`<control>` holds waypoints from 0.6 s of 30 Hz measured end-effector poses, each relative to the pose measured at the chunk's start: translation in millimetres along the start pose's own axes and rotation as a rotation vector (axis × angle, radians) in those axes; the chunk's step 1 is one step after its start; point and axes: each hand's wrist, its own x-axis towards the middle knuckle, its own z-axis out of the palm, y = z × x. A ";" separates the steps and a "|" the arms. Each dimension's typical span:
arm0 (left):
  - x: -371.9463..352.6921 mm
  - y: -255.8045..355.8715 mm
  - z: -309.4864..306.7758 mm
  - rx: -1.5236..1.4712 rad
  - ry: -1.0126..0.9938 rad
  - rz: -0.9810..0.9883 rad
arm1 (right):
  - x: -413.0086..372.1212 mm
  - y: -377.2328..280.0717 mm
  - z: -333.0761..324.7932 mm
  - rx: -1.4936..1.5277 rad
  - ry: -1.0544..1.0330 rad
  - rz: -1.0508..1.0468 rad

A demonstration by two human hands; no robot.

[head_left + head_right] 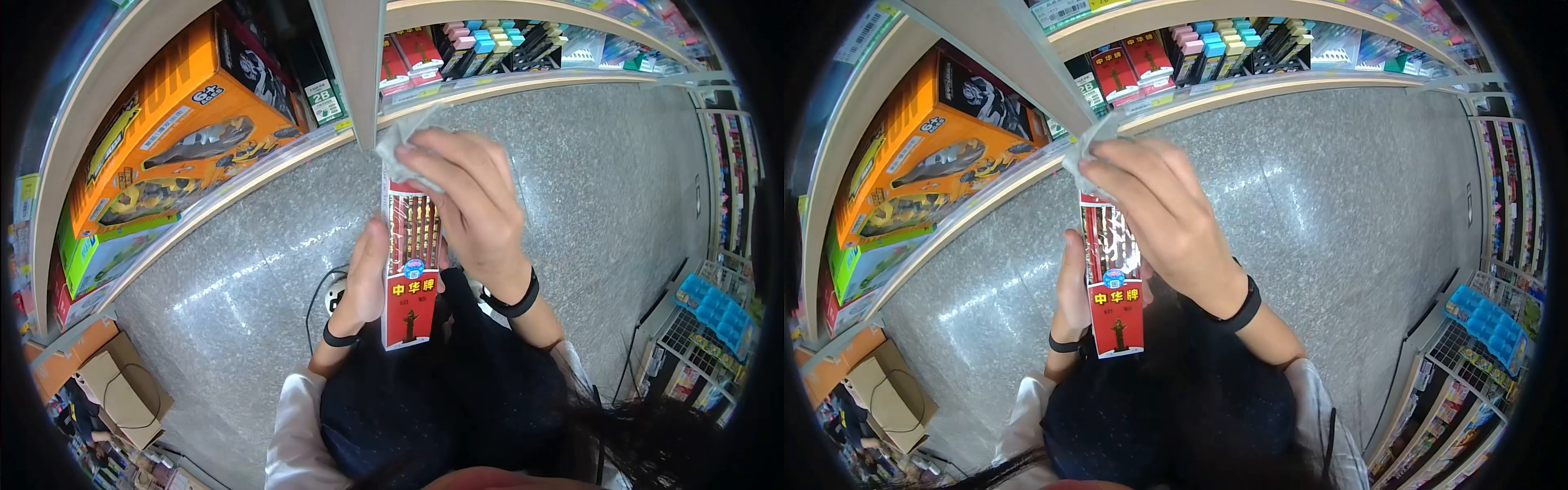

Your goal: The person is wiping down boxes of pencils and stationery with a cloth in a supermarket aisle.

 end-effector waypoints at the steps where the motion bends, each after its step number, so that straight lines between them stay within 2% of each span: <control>1: -1.0 1.2 2.1 0.025 0.047 0.002 | -3.7 -1.7 1.7 0.006 -0.003 0.001; 2: -2.1 1.7 2.6 0.050 0.096 0.005 | -8.4 -5.5 2.0 0.109 -0.059 0.002; 3: -3.4 0.4 -6.6 0.031 0.062 -0.004 | -12.2 -8.4 2.7 0.210 -0.115 0.004; 4: -3.8 -1.4 -8.1 0.032 0.066 -0.003 | -14.4 -9.6 4.6 0.214 -0.114 0.004; 6: -1.4 -1.5 -5.4 0.000 0.191 0.059 | -18.5 -9.9 8.3 0.295 -0.170 -0.023; 7: -3.1 -4.9 -14.6 -0.042 0.095 0.015 | -16.7 -4.0 12.0 0.261 -0.108 -0.046; 8: -2.0 -4.5 -15.2 -0.045 0.096 0.012 | -11.2 3.6 10.1 0.260 -0.111 -0.043; 10: 0.7 0.2 -12.7 -0.014 -0.045 0.025 | 4.5 11.0 0.4 0.101 -0.043 0.085; 12: -0.8 4.3 -8.3 0.005 -0.044 0.020 | -1.2 6.9 1.7 0.138 -0.036 0.132; 14: -2.0 4.4 -2.9 0.155 0.150 0.040 | -14.6 -6.3 3.8 0.291 -0.092 0.141; 15: -0.6 3.5 2.4 0.046 0.337 0.041 | -18.8 -12.5 3.2 0.324 -0.154 0.149; 16: -1.8 5.6 0.3 0.046 0.341 0.039 | -18.0 -11.8 3.8 0.329 -0.154 0.151; 18: -2.9 9.0 -6.0 0.086 0.220 -0.024 | -13.5 -4.9 5.0 0.243 -0.125 0.150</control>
